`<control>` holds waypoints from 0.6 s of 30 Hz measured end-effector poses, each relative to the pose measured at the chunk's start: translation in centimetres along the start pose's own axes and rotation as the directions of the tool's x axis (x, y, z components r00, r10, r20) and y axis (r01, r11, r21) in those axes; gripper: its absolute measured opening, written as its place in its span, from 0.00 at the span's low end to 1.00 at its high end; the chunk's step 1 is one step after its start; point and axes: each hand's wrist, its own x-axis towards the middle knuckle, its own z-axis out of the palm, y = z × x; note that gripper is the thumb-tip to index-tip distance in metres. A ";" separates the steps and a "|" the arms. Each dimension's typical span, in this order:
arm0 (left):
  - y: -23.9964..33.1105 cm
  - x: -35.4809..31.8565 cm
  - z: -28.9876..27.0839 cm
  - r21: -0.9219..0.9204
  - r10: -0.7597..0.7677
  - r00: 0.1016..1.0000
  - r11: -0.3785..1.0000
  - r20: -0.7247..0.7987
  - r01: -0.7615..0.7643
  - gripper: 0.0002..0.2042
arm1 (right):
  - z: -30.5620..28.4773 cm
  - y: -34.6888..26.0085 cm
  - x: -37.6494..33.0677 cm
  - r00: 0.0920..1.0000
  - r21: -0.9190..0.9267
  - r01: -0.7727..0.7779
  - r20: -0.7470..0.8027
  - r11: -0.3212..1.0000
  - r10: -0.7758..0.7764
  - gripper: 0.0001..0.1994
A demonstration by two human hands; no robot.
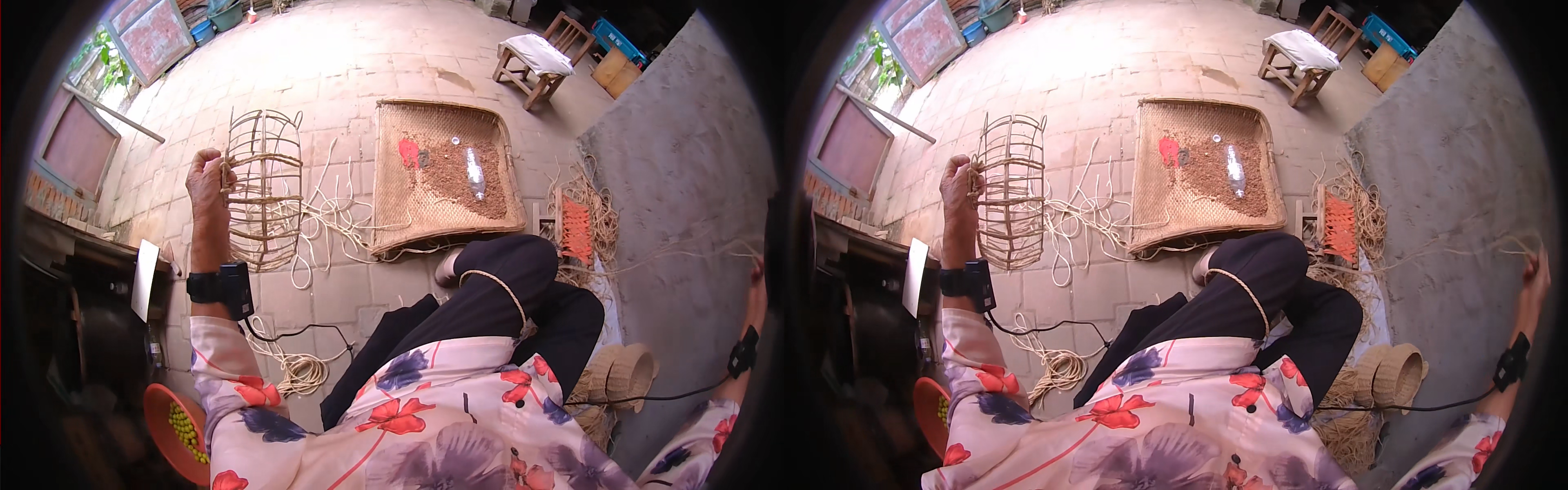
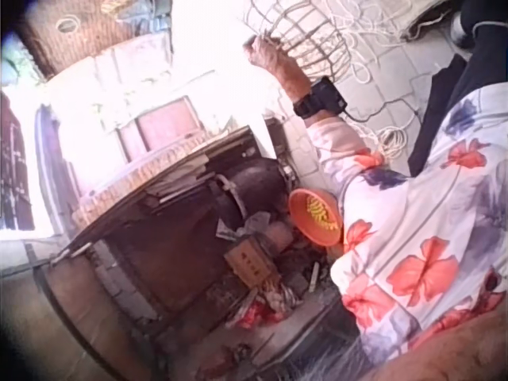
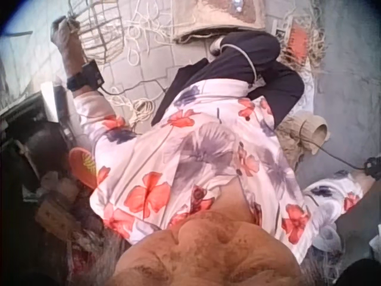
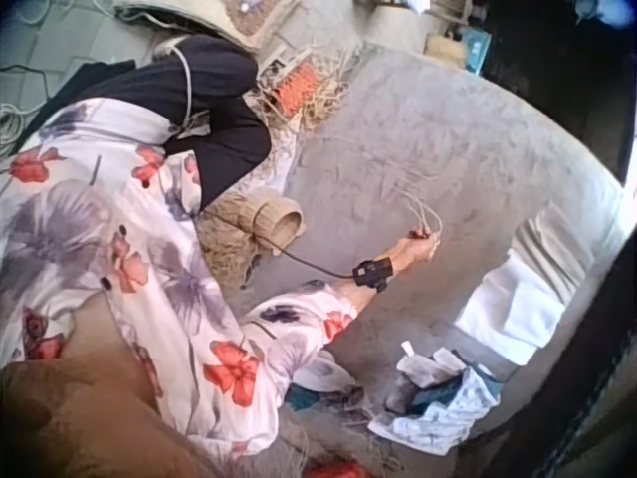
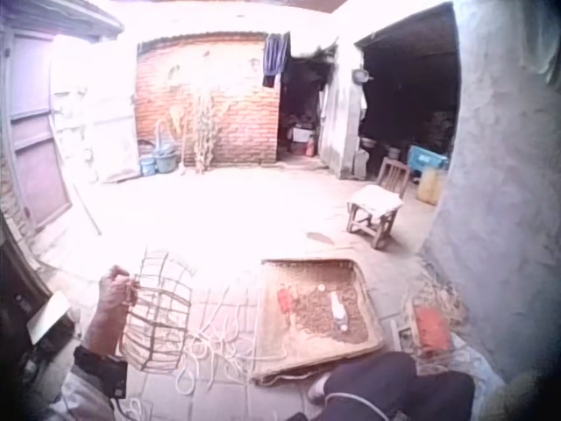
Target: The recorder is weaving a basket using long strips of bamboo or similar plant fiber over a circular wooden frame.
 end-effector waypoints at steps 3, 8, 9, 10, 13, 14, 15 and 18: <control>-0.8 0.4 -0.3 -0.040 -0.010 1.000 0.999 0.000 0.010 0.05 | -6.5 6.6 -1.6 0.980 -0.096 -0.185 -0.086 0.978 0.177 0.08; -1.3 -0.2 3.1 -0.093 -0.047 0.996 0.994 0.071 0.054 0.06 | -15.6 14.0 -10.5 0.901 -0.276 -0.425 -0.218 0.862 0.374 0.07; -1.4 -0.4 3.4 -0.078 -0.054 0.996 0.995 0.073 0.060 0.06 | -16.3 14.7 -11.6 0.889 -0.310 -0.452 -0.230 0.837 0.395 0.07; -1.5 -0.6 4.1 -0.084 -0.056 0.994 0.994 0.089 0.064 0.05 | -17.6 15.4 -13.1 0.879 -0.334 -0.472 -0.250 0.816 0.406 0.07; -1.1 -1.3 5.8 -0.112 -0.072 0.989 0.990 0.131 0.087 0.05 | -21.0 16.2 -16.4 0.858 -0.398 -0.508 -0.316 0.764 0.406 0.07; -0.9 -1.5 6.3 -0.112 -0.080 0.986 0.989 0.147 0.097 0.05 | -22.1 15.8 -16.8 0.855 -0.416 -0.510 -0.335 0.753 0.395 0.07; -0.7 -1.7 6.8 -0.112 -0.089 0.982 0.988 0.165 0.109 0.05 | -23.5 15.2 -17.6 0.853 -0.440 -0.513 -0.355 0.737 0.381 0.07; -1.6 -1.0 7.9 -0.130 -0.082 0.974 0.985 0.212 0.111 0.06 | -25.8 13.0 -17.9 0.874 -0.488 -0.479 -0.343 0.729 0.344 0.07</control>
